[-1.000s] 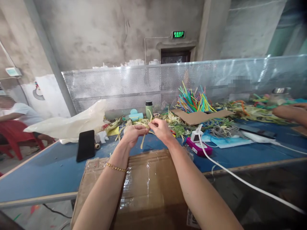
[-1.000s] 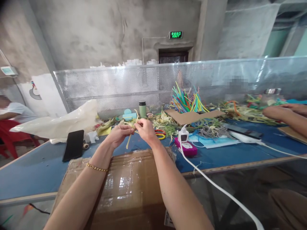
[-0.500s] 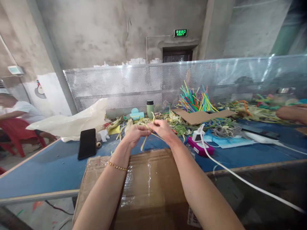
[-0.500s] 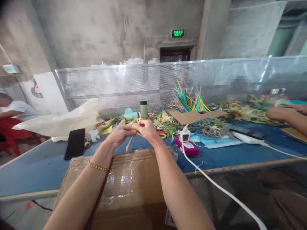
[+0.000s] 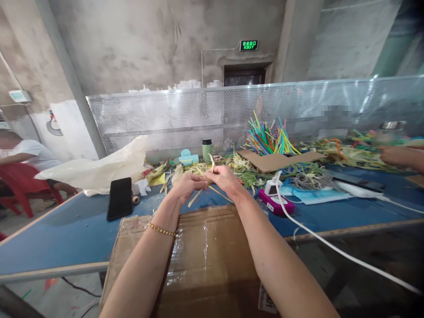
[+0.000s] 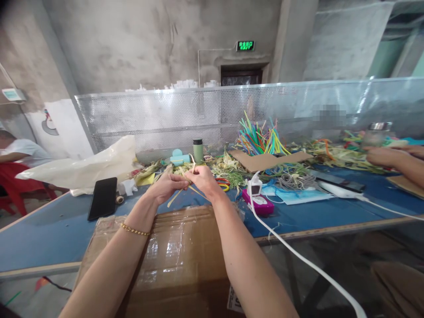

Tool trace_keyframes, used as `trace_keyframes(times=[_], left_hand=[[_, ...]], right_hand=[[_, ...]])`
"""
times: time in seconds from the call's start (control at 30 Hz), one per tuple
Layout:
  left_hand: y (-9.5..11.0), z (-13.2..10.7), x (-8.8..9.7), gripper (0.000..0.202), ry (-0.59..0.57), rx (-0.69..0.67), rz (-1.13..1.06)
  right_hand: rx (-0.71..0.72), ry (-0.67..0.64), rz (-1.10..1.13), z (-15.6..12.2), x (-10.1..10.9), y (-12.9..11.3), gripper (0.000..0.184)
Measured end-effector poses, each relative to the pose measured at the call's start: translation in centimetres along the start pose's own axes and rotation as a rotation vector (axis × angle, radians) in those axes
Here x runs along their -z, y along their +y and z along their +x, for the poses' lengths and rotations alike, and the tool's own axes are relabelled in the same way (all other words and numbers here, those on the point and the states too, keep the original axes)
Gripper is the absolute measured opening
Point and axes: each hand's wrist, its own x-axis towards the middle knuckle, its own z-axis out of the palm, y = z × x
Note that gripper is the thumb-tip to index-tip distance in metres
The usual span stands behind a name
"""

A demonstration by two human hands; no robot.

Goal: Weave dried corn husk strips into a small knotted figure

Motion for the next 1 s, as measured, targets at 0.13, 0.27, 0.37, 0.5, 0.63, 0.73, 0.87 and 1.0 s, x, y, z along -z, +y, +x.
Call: trace_keyframes(times=[0.13, 0.27, 0.37, 0.5, 0.63, 0.73, 0.87, 1.0], left_hand=[[-0.1, 0.1, -0.2, 0.012, -0.031, -0.009, -0.046], [0.1, 0.0, -0.2, 0.013, -0.036, 0.007, -0.094], [0.4, -0.1, -0.1, 0.014, -0.013, 0.03, -0.106], [0.6, -0.1, -0.1, 0.014, 0.049, -0.001, -0.128], [0.5, 0.1, -0.1, 0.017, 0.061, -0.019, -0.135], [0.4, 0.1, -0.1, 0.018, 0.046, -0.049, -0.109], [0.4, 0.1, 0.0, 0.018, 0.02, -0.083, -0.072], [0.3, 0.1, 0.1, 0.018, 0.018, -0.087, -0.052]], right_hand=[[0.04, -0.019, -0.009, 0.0, -0.4, 0.5, 0.031], [0.017, -0.041, 0.051, -0.1, -0.5, 0.3, 0.031], [0.023, -0.036, 0.062, -0.1, -0.3, 0.0, 0.038], [0.086, 0.038, -0.072, 0.0, 0.1, 0.0, 0.045], [0.092, 0.087, -0.134, 0.2, 0.3, 0.4, 0.039], [0.113, 0.134, -0.21, 0.4, 0.0, 0.7, 0.034], [0.135, 0.213, -0.322, 0.8, -0.4, 1.0, 0.029], [0.169, 0.227, -0.42, 0.8, -0.5, 0.8, 0.024]])
